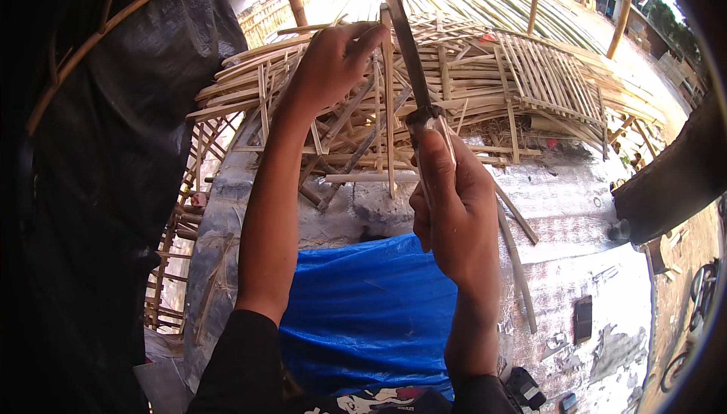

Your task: The person joins bamboo pieces together, then shaves and carves a wooden strip using a knife.

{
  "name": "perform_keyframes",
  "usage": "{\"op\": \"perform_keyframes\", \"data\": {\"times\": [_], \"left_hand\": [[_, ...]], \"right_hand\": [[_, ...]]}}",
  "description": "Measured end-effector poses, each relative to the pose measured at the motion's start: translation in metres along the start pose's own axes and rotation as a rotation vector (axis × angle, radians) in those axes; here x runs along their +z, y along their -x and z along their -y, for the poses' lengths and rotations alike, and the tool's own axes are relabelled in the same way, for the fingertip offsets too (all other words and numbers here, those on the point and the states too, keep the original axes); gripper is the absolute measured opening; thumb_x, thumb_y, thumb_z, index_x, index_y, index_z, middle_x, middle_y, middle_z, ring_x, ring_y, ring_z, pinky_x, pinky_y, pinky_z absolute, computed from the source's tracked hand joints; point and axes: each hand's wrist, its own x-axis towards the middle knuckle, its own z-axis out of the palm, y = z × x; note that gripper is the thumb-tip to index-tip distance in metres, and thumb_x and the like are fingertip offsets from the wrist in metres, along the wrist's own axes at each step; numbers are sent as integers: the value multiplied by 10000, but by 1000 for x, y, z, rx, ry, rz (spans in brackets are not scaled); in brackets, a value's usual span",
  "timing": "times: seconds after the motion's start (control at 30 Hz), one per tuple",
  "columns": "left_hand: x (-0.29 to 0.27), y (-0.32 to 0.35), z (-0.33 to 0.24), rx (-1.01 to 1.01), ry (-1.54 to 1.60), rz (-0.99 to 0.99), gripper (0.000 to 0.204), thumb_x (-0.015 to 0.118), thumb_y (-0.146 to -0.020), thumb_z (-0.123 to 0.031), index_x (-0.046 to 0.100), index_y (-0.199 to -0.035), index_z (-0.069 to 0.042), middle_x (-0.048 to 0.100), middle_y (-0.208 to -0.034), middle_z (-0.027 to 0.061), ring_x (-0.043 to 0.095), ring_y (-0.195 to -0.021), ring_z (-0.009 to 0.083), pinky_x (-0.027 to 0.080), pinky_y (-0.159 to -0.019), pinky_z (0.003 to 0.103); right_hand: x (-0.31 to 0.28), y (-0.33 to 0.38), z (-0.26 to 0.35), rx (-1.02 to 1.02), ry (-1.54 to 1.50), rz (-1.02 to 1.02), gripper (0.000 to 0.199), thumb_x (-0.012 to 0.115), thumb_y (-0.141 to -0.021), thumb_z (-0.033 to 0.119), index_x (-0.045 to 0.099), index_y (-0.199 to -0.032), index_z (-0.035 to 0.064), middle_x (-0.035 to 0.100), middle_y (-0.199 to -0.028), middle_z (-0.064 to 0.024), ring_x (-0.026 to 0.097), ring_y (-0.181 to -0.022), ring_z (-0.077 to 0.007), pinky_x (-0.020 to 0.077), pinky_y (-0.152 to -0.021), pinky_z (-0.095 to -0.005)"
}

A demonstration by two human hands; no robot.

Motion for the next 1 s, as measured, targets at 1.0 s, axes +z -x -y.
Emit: {"op": "perform_keyframes", "data": {"times": [1.0], "left_hand": [[86,280,152,-1106,162,841,331,479,-958,-183,704,-1051,40,581,-716,39,519,-646,146,447,-608,322]], "right_hand": [[-11,27,-18,-3,33,-55,316,498,-1050,364,569,-1007,58,412,-588,69,381,-451,-8,289,-402,-186]]}}
